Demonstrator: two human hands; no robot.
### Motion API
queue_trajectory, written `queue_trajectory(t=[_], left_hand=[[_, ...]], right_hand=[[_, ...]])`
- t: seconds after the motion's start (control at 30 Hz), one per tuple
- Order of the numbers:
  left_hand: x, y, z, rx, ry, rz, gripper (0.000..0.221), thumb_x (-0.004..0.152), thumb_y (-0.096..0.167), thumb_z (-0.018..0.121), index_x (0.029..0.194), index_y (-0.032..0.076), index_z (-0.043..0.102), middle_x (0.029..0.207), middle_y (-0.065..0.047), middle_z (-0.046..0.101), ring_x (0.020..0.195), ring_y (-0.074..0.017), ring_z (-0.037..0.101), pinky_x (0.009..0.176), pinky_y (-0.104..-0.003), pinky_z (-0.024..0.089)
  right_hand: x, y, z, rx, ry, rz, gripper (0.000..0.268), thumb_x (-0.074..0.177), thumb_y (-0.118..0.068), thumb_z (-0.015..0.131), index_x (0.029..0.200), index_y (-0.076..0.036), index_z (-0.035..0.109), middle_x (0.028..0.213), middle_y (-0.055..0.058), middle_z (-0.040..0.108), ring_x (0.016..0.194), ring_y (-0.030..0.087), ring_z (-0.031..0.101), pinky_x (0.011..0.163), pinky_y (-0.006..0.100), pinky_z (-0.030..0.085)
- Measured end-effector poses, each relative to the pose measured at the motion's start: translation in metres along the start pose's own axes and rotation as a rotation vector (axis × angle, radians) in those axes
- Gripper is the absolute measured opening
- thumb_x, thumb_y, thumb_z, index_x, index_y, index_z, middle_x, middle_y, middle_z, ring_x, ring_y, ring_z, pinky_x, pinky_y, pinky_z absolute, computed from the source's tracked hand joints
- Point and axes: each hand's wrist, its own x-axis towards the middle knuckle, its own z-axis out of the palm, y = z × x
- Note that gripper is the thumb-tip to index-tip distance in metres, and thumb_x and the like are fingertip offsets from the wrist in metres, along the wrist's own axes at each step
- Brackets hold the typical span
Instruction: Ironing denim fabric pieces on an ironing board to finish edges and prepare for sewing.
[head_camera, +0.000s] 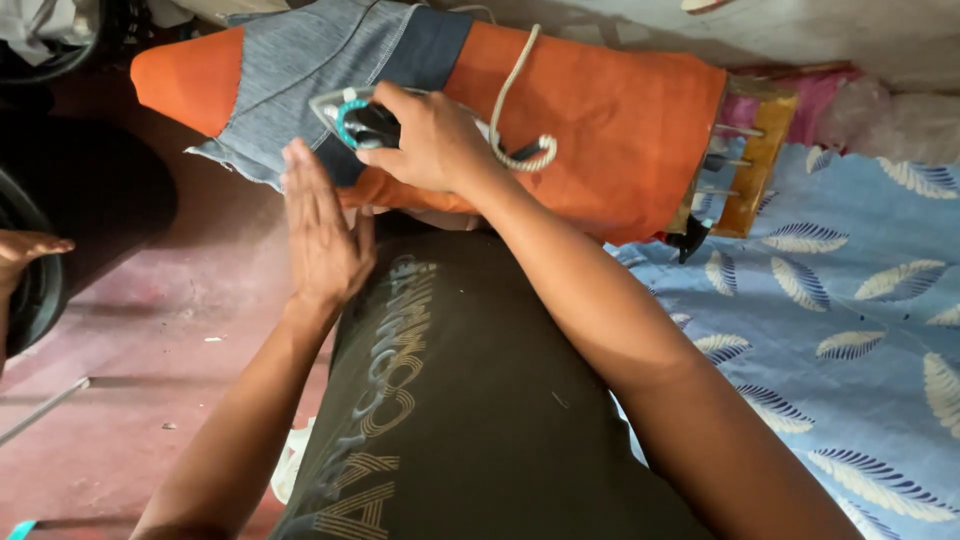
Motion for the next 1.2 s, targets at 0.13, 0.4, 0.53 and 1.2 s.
queue_trajectory(t=[0.13,0.4,0.53,1.2], left_hand=[[0.022,-0.005,0.021,-0.069,-0.027,0.128,0.073,0.107,0.009,0.052,0.159,-0.014,0.007,0.168,-0.035,0.015,0.16,-0.051,0.014,0.136,-0.06,0.016],[0.029,-0.013,0.029,0.268,-0.136,0.172,0.073,0.113,0.05,0.039,0.164,-0.002,0.033,0.168,-0.027,0.024,0.157,-0.0428,0.019,0.126,-0.063,0.013],[0.033,-0.015,0.029,0.265,-0.134,0.189,0.073,0.113,0.051,0.043,0.163,-0.002,0.034,0.167,-0.028,0.025,0.156,-0.0437,0.02,0.126,-0.063,0.013],[-0.014,-0.035,0.003,0.28,-0.277,0.137,0.078,0.108,0.053,0.042,0.166,0.006,0.024,0.172,-0.021,0.021,0.159,-0.0375,0.016,0.128,-0.06,0.009]], right_hand=[[-0.005,0.009,0.016,0.061,0.068,0.154,0.049,0.089,-0.051,0.065,0.112,-0.014,0.043,0.102,0.025,0.076,0.094,0.058,0.065,0.063,0.066,0.045],[-0.021,0.025,0.019,0.215,0.305,0.581,0.066,0.097,-0.046,0.064,0.144,-0.006,0.04,0.109,0.028,0.074,0.098,0.051,0.072,0.075,0.058,0.057],[-0.01,0.02,0.012,0.289,0.404,0.613,0.048,0.095,-0.039,0.068,0.125,-0.009,0.046,0.098,0.02,0.076,0.09,0.048,0.072,0.07,0.058,0.053],[0.003,0.018,0.026,0.366,0.495,0.639,0.042,0.094,-0.04,0.064,0.112,-0.009,0.043,0.095,0.024,0.072,0.079,0.043,0.073,0.065,0.054,0.054]])
